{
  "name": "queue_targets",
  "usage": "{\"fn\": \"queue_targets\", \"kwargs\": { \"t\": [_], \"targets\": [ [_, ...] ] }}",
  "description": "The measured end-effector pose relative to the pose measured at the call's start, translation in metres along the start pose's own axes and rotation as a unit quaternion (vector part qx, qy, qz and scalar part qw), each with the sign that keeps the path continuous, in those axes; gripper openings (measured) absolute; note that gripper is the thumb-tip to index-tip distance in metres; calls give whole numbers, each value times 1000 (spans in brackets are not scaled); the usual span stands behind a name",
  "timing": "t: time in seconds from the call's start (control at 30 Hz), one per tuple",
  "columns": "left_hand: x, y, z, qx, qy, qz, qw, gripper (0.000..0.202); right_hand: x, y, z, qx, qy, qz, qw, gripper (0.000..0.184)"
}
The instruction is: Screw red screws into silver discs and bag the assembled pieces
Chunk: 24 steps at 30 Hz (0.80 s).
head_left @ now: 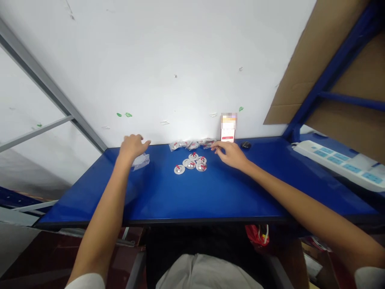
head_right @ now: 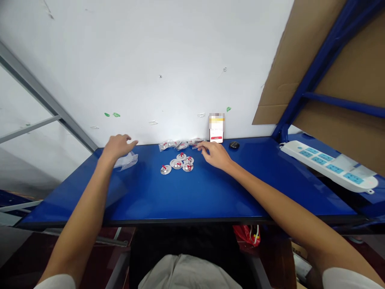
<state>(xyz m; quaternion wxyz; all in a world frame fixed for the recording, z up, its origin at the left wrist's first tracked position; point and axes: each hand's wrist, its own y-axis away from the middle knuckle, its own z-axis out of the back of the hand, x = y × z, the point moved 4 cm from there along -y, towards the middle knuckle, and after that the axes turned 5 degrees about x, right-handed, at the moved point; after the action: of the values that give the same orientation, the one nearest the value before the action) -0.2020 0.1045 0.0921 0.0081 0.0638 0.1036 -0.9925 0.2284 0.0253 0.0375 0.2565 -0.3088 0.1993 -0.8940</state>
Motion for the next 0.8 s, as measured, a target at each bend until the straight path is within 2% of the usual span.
{"fn": "queue_targets", "kwargs": {
  "t": [0.03,0.1,0.17,0.2,0.3,0.37,0.43,0.47,0.6,0.67,0.8],
  "targets": [
    [12,9,1,23,-51,30,998,68,0,0,1,-2,-1,-1,1000,31],
    [27,28,-9,127,-88,56,986,73,-2,-1,2,-4,-6,-2,1000,30],
    [24,44,-24,197,-91,24,976,62,-3,-2,2,-4,-7,-3,1000,30],
    [19,50,-30,205,-92,2,974,54,-4,-2,2,-5,-6,-4,1000,30],
    [-3,61,-41,143,-93,-41,984,42,-6,-2,1,-10,-2,-4,1000,31],
    [-15,66,-44,102,-71,-52,991,47,-7,-1,1,-14,1,-2,1000,31],
    [-24,69,-45,84,-43,-63,994,56,-8,-1,1,-14,2,0,1000,31],
    [-26,70,-45,78,-35,-66,994,56,-8,-1,1,-12,1,0,1000,31],
    [-25,68,-45,58,-17,-70,996,35,-6,-1,1,-8,1,4,1000,30],
    [-24,66,-43,39,18,-66,997,32,-4,-1,1,-10,5,9,1000,30],
    [-36,67,-28,-34,122,-95,987,31,0,-2,1,-4,5,12,1000,29]
  ]
}}
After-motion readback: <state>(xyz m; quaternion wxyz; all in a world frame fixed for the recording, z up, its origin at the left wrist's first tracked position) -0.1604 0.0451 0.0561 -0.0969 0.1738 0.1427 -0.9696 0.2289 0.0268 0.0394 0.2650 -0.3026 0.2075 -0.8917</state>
